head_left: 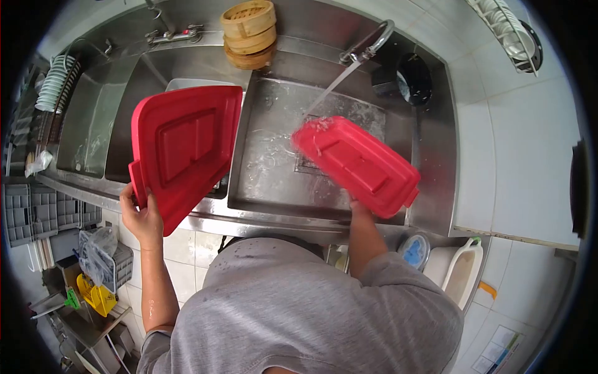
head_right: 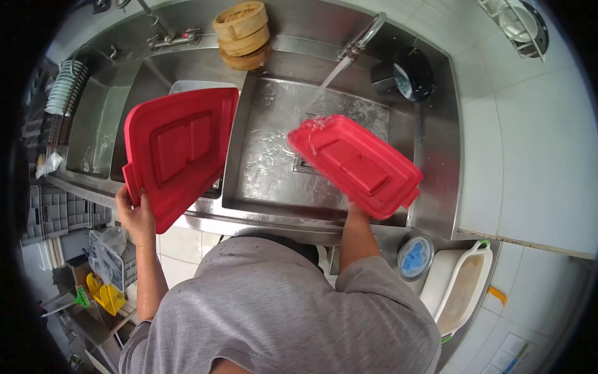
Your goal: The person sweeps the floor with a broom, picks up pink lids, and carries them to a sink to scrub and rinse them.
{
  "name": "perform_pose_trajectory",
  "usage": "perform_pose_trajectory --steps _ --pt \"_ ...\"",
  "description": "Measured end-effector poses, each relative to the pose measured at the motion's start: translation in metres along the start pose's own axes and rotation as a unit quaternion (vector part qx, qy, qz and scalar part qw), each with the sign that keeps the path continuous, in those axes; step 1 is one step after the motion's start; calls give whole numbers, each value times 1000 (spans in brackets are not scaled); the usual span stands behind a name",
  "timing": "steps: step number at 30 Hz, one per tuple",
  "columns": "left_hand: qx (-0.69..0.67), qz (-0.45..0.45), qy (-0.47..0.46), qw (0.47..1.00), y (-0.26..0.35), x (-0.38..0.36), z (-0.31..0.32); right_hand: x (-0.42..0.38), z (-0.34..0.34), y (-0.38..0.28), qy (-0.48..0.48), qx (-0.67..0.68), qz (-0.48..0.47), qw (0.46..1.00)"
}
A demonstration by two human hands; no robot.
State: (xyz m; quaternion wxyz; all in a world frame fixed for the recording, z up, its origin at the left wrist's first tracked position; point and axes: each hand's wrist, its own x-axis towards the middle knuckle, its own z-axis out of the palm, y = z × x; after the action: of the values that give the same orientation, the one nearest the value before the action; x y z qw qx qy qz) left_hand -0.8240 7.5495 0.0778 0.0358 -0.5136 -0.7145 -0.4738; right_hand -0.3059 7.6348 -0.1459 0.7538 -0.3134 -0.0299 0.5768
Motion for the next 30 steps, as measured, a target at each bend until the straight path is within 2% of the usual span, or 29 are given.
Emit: perform_pose_trajectory --steps 5,8,9,10,11,12,13,14,16,17,19,21,23,24,25,26,27,28,30 --pt "-8 -6 -24 1000 12 2 16 -9 -18 -92 -78 46 -67 994" --pt "-22 -1 -32 999 13 3 24 2 -18 -158 -73 41 -86 993" --pt "-11 0 -41 999 15 4 26 18 -9 -178 15 -80 -46 996" --pt "-14 3 -43 999 18 5 29 32 2 -191 101 -200 -1 975" --pt "12 8 -45 999 22 5 30 39 15 -194 102 -200 -1 974" --pt "41 11 -45 998 23 5 31 45 28 -187 52 -351 9 935" --pt "26 6 -42 999 22 5 33 47 43 -176 -3 -491 20 871" --pt "31 5 -37 999 24 4 36 42 63 -158 -9 -491 23 871" --pt "70 12 -35 997 26 3 35 18 105 -113 -27 -557 -25 830" --pt "80 12 -31 996 27 3 35 13 126 -95 -34 -553 -17 832" --pt "84 16 -35 996 31 3 36 12 167 -68 -30 -645 -50 762" --pt "85 18 -29 996 30 2 36 35 205 -47 -90 -743 -100 656" --pt "86 14 -24 996 37 2 34 68 249 -28 -147 -797 -118 573" --pt "90 16 -22 996 37 1 32 94 267 -23 -155 -838 -130 507" --pt "76 14 -18 997 35 -1 31 111 284 -24 -160 -857 -150 467" --pt "62 12 -11 998 35 0 31 126 305 -28 -163 -869 -95 457" --pt "57 11 -13 998 39 0 28 149 312 -26 -135 -865 -117 469" --pt "57 12 -9 998 41 -2 25 183 314 -24 -160 -883 -98 430" --pt "95 11 -15 995 45 -2 23 178 335 -23 -48 -870 -116 477"
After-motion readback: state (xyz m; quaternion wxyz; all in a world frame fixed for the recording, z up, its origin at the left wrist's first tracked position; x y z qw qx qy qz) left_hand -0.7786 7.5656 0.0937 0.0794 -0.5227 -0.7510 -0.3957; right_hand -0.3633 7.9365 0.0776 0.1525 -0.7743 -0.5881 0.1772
